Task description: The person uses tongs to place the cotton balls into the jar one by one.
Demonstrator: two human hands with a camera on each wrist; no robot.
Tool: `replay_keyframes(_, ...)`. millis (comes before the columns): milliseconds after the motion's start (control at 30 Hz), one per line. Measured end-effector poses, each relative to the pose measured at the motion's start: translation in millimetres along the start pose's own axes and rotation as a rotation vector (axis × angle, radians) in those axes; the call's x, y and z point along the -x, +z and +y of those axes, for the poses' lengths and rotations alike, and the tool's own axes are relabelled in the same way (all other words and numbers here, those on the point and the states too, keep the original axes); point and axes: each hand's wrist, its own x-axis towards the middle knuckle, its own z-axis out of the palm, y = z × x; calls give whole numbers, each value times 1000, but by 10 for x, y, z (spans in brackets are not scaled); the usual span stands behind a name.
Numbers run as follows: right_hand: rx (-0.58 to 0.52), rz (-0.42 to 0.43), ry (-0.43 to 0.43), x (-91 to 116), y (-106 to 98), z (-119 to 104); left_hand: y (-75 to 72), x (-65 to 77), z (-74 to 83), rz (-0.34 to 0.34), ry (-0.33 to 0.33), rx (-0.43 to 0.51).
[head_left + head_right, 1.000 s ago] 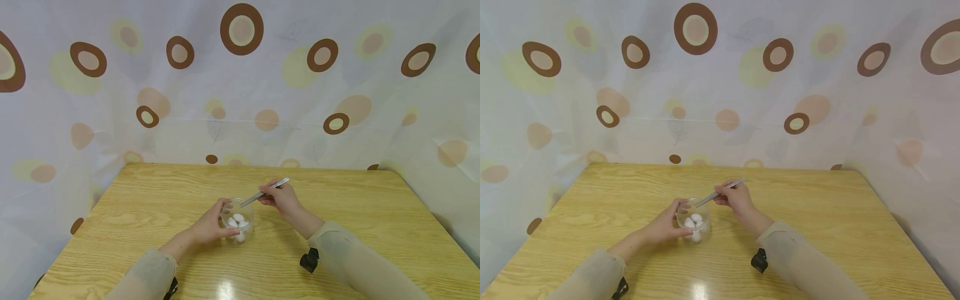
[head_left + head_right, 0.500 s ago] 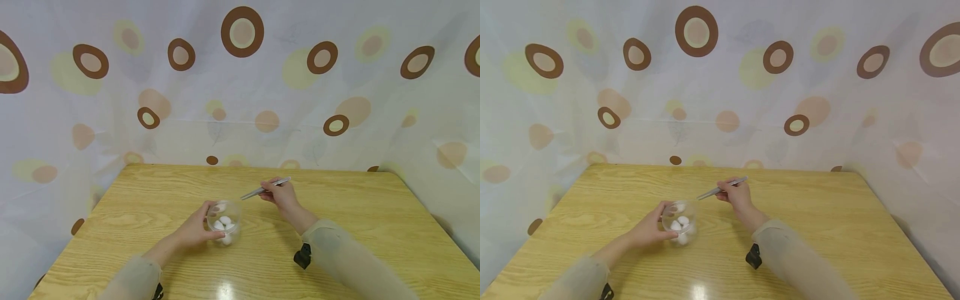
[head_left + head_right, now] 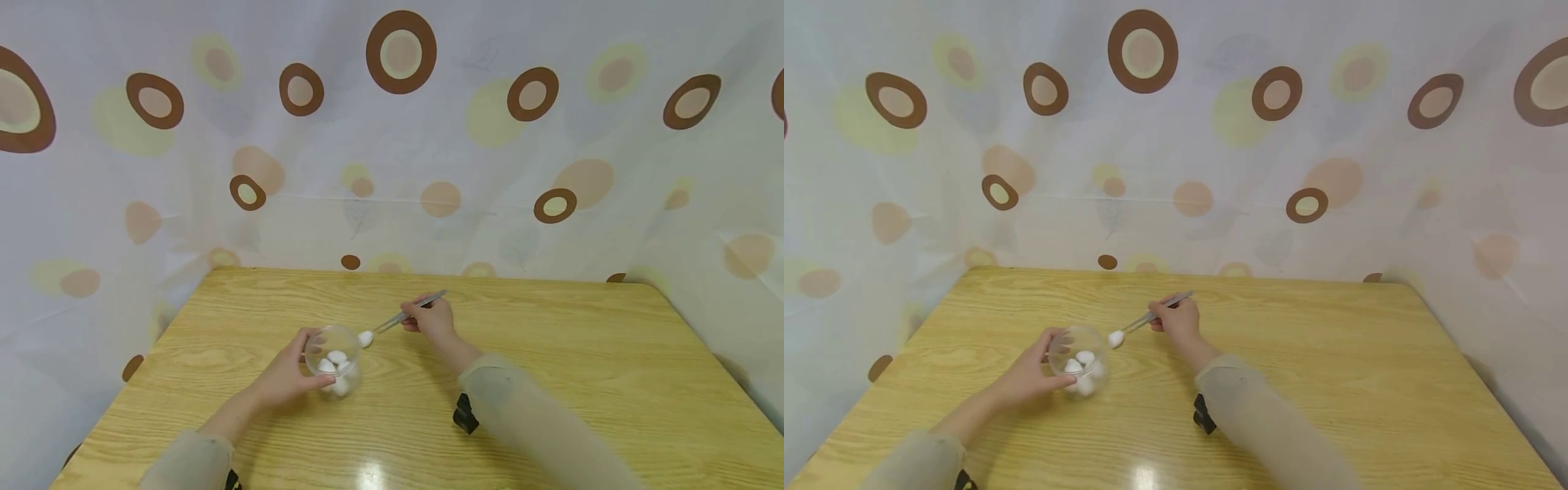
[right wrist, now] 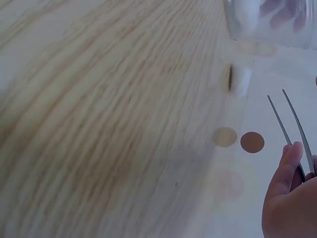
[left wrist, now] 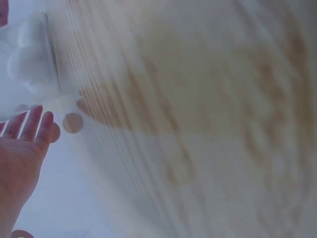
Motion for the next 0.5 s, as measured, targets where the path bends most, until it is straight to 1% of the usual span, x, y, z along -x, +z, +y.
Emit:
replay_keyframes(100, 44, 36, 12, -22, 50, 33, -37, -1, -32, 8, -14, -4)
replay_keyframes(233, 80, 78, 28, -52, 81, 75, -109, -7, -81, 35, -63, 5)
replay_keyframes(333, 93, 93, 35, -68, 89, 100, -171, -12, -115, 51, -100, 9)
replay_keyframes(500, 93, 101, 30, -86, 108, 149, -239, -29, -137, 52, -108, 2)
